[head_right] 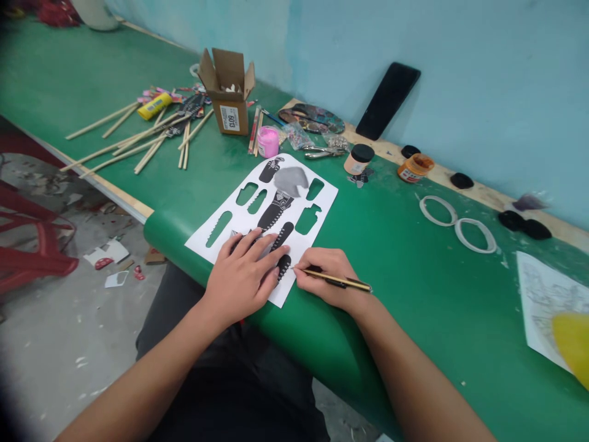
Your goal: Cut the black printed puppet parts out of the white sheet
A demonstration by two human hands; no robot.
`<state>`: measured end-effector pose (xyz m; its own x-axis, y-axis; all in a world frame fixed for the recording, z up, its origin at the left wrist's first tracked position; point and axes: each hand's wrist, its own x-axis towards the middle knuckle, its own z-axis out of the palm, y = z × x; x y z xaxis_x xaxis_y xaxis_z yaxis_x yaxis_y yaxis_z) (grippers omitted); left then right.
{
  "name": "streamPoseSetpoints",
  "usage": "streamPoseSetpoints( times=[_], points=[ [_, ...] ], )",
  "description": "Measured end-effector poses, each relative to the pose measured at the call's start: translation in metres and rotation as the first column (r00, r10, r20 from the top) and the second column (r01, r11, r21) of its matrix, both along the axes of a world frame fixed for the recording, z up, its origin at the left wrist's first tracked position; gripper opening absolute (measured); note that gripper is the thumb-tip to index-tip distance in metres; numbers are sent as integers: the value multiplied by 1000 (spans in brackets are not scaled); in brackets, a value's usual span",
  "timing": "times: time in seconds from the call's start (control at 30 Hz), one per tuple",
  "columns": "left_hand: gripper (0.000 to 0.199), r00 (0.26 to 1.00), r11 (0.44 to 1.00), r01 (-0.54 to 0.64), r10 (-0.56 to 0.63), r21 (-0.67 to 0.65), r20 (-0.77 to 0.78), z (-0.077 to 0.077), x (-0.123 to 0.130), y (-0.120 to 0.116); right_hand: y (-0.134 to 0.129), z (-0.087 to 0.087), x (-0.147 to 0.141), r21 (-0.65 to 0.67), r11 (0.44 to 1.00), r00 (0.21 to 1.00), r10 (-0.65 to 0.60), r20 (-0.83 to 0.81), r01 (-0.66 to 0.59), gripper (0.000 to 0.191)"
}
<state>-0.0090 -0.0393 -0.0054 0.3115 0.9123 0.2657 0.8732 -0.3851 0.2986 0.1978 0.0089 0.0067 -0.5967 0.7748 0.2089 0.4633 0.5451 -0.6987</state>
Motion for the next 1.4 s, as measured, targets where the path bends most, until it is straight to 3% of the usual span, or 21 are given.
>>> streamPoseSetpoints(
  times=[0.5, 1.4],
  points=[
    [41, 1000, 1000, 8, -8, -18, -8, 1, -1, 0, 1, -3, 2, 40, 999, 1000, 10, -11, -9, 13],
    [41, 1000, 999, 5, -6, -36, -20, -1, -1, 1, 2, -2, -1, -9, 998, 998, 57, -14, -57, 15]
  ],
)
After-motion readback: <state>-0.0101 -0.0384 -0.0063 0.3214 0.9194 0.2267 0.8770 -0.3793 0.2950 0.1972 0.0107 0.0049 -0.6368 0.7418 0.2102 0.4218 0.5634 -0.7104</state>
